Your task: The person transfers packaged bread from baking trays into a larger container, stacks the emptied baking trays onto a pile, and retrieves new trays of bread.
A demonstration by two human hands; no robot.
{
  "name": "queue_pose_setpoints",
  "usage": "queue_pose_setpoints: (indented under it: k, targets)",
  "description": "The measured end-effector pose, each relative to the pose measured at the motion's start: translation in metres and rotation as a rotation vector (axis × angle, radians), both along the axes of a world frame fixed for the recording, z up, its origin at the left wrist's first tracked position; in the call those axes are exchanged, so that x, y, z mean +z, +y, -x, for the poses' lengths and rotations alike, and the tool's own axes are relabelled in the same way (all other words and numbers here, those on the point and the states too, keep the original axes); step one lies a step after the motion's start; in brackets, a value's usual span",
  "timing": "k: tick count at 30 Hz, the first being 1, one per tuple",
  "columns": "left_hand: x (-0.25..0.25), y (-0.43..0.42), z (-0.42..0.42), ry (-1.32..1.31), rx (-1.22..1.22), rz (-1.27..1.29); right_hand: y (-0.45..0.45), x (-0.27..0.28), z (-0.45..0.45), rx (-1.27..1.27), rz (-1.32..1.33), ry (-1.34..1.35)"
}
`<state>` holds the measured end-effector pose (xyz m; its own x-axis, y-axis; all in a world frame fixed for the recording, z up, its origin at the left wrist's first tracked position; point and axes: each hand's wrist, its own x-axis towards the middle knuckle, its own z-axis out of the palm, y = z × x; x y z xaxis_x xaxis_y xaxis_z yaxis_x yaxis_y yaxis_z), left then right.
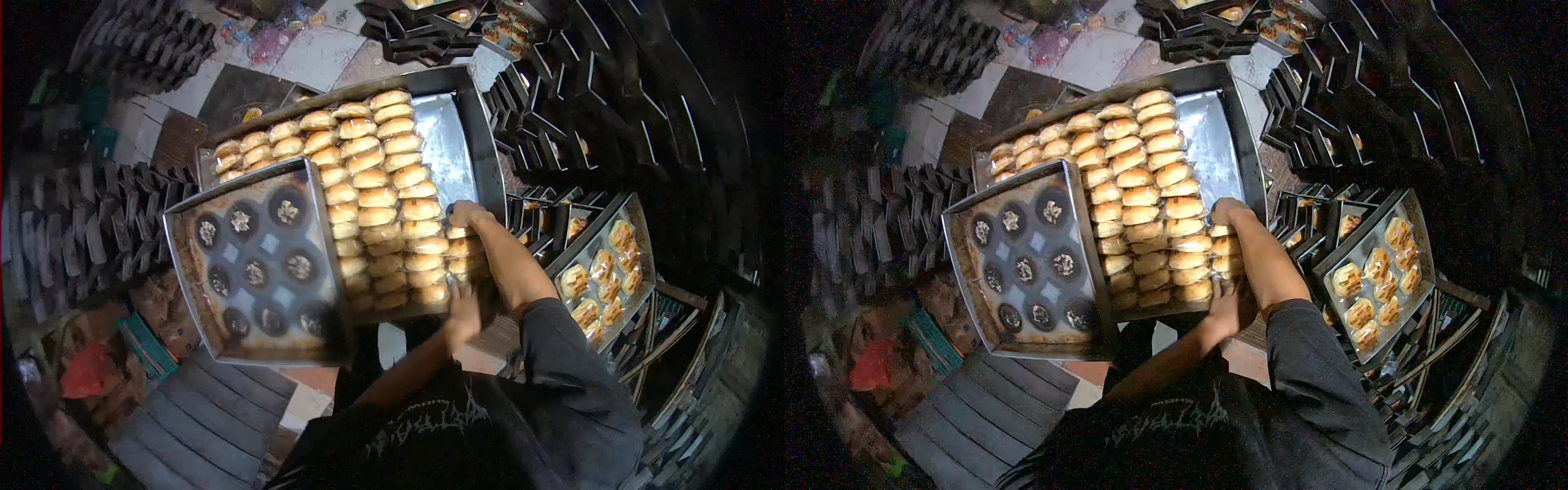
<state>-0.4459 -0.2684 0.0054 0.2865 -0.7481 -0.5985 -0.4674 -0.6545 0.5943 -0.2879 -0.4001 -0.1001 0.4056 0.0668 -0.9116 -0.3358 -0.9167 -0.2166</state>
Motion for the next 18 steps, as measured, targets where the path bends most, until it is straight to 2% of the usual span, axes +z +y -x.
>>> queue_pose_setpoints:
  k: [1, 2, 4, 5, 6, 7, 8, 10, 11, 12, 13, 14, 15, 16, 17, 18]
  targets:
    - [0.027, -0.005, -0.028, 0.003, -0.367, -0.256, 0.002, 0.016, -0.001, -0.099, 0.074, -0.09]
    - [0.028, 0.008, -0.023, -0.013, -0.37, -0.252, 0.003, 0.031, -0.003, -0.195, 0.145, -0.18]
    - [0.039, 0.062, -0.004, 0.006, 0.158, 0.296, 0.005, 0.069, -0.003, -0.22, 0.093, -0.309]
    - [0.058, 0.098, -0.006, -0.054, 0.185, 0.481, 0.004, 0.073, 0.004, -0.326, 0.059, -0.485]
    - [0.076, 0.137, -0.016, -0.044, 0.146, 0.561, 0.002, 0.078, 0.011, -0.426, 0.032, -0.664]
    - [0.101, 0.182, -0.031, 0.125, 0.257, 0.533, 0.007, 0.093, 0.022, -0.638, -0.061, -0.893]
    - [0.096, 0.25, -0.04, -0.053, 0.498, 0.496, 0.025, 0.12, 0.036, -0.839, -0.164, -1.123]
    - [0.087, 0.387, -0.057, -0.334, 1.047, 0.426, 0.084, 0.18, 0.082, -0.934, -0.098, -1.3]
    - [0.077, 0.451, -0.076, -0.542, 1.233, 0.241, 0.123, 0.19, 0.109, -1.024, -0.033, -1.131]
    - [0.061, 0.501, -0.09, -0.553, 1.281, -0.014, 0.163, 0.169, 0.139, -1.053, -0.075, -1.044]
    - [0.048, 0.544, -0.098, -0.351, 1.287, -0.204, 0.205, 0.183, 0.155, -1.002, -0.194, -0.716]
    - [0.039, 0.594, -0.109, -0.087, 1.266, -0.252, 0.294, 0.124, 0.172, -0.569, -0.164, -1.258]
    - [0.034, 0.613, -0.111, 0.155, 1.192, -0.23, 0.31, 0.11, 0.175, -0.758, -0.18, -1.029]
    - [0.092, 0.601, -0.102, 0.201, 1.375, 0.067, 0.327, 0.096, 0.177, -0.937, -0.165, -0.799]
    - [-0.059, 0.648, -0.098, 0.026, 1.265, 0.167, 0.347, 0.144, 0.176, -1.21, -0.278, -0.699]
    - [-0.004, 0.641, -0.097, 0.148, 1.333, 0.333, 0.343, 0.125, 0.179, -1.21, -0.271, -0.871]
